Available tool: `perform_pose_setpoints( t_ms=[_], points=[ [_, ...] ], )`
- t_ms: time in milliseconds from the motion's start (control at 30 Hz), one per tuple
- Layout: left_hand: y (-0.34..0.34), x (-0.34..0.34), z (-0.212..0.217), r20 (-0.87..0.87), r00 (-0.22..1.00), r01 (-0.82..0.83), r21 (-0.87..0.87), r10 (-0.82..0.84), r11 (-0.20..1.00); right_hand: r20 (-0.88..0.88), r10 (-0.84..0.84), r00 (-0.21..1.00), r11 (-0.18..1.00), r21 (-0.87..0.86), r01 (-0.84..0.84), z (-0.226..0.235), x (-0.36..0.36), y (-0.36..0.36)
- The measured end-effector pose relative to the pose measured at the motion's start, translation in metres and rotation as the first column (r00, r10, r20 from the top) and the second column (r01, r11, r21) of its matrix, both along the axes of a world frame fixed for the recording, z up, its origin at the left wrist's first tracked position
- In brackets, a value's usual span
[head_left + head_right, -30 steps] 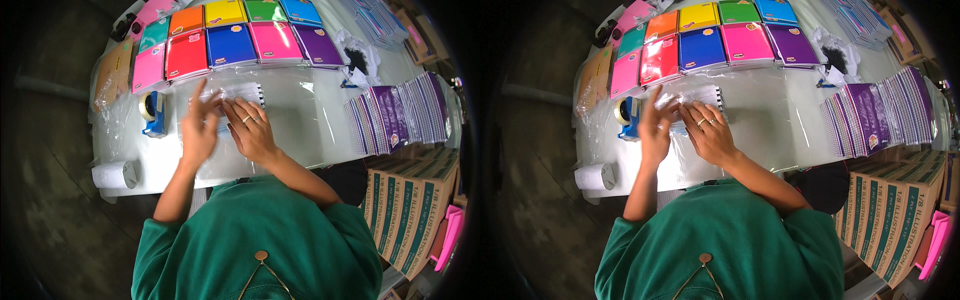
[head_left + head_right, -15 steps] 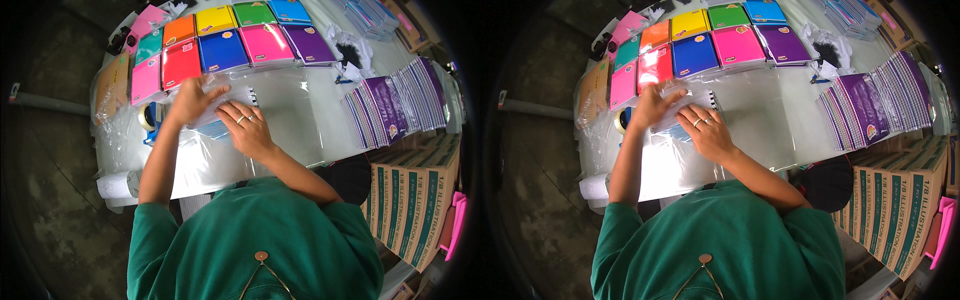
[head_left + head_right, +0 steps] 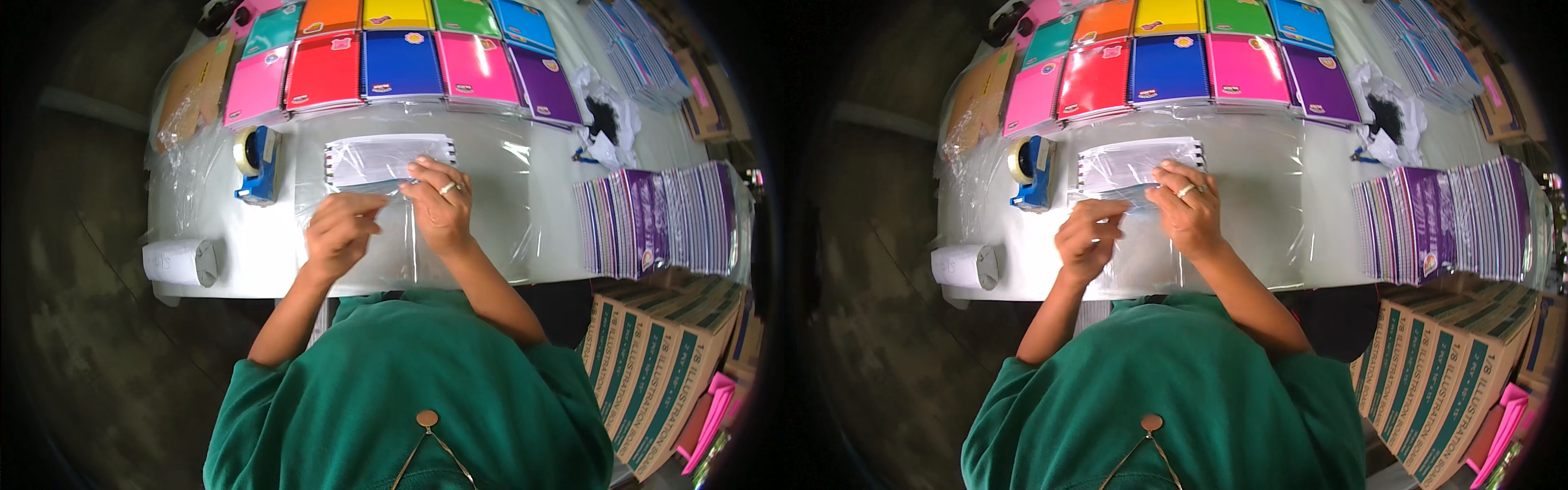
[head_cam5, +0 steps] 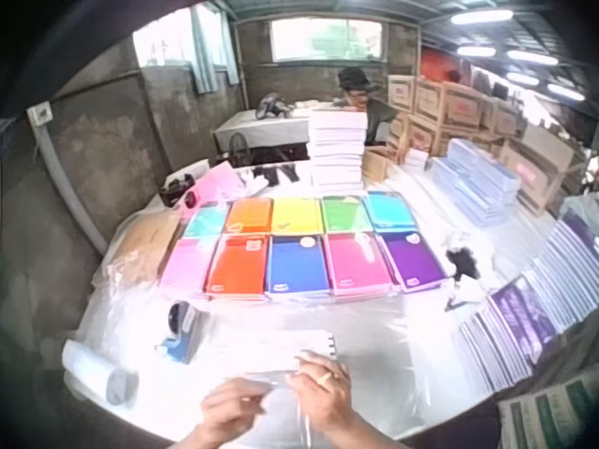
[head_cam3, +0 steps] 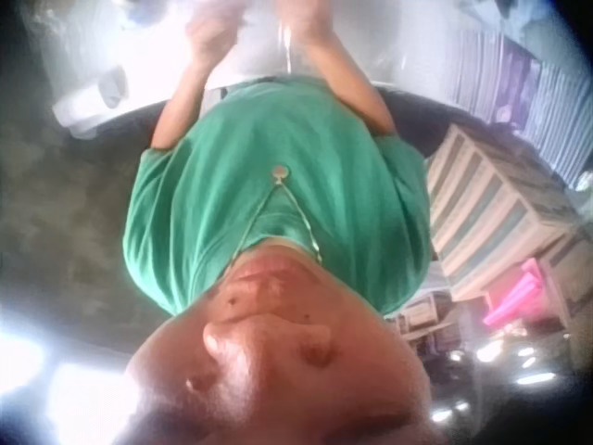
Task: The person organizes multiple stacks of colorful notebooks by color and packs them into clear plastic bags, sealing each bag with adhesive tape.
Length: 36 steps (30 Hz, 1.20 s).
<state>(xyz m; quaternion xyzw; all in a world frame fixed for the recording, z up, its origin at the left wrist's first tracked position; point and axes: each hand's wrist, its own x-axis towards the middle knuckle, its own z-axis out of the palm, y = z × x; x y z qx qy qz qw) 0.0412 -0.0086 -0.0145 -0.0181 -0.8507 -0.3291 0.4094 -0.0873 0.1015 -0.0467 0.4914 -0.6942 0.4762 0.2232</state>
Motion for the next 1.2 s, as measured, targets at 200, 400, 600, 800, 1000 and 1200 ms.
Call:
perform_pose_setpoints(
  t_ms=[200,400,600,800,1000,1200],
  points=[
    [-0.185,0.126,-0.054,0.519,0.526,-0.837,0.172,0.674,0.52,-0.077,0.064,0.995,0.998,0.027,-0.062,-0.001,0.0,-0.001],
    [-0.223,0.108,-0.053,0.875,0.459,-0.829,0.484,-0.153,0.279,-0.095,0.051,0.994,0.999,0.023,-0.049,-0.003,-0.005,-0.001],
    [-0.206,0.158,-0.09,-0.137,0.964,0.127,0.99,-0.229,-0.06,-0.097,0.046,0.994,0.999,0.025,-0.044,-0.002,-0.003,0.0],
    [-0.188,0.178,-0.12,0.782,0.341,-0.908,0.13,0.522,0.398,-0.083,0.064,0.994,0.998,0.016,-0.063,-0.001,0.0,-0.004],
    [-0.063,0.035,0.006,-0.018,0.963,-0.136,0.831,0.27,0.54,-0.069,0.048,0.996,0.999,0.006,-0.048,-0.008,-0.008,0.0],
    [0.054,-0.02,-0.013,0.436,0.9,-0.429,0.877,0.016,0.217,-0.064,0.072,0.995,0.996,0.056,-0.069,-0.005,-0.009,0.001]
  ],
)
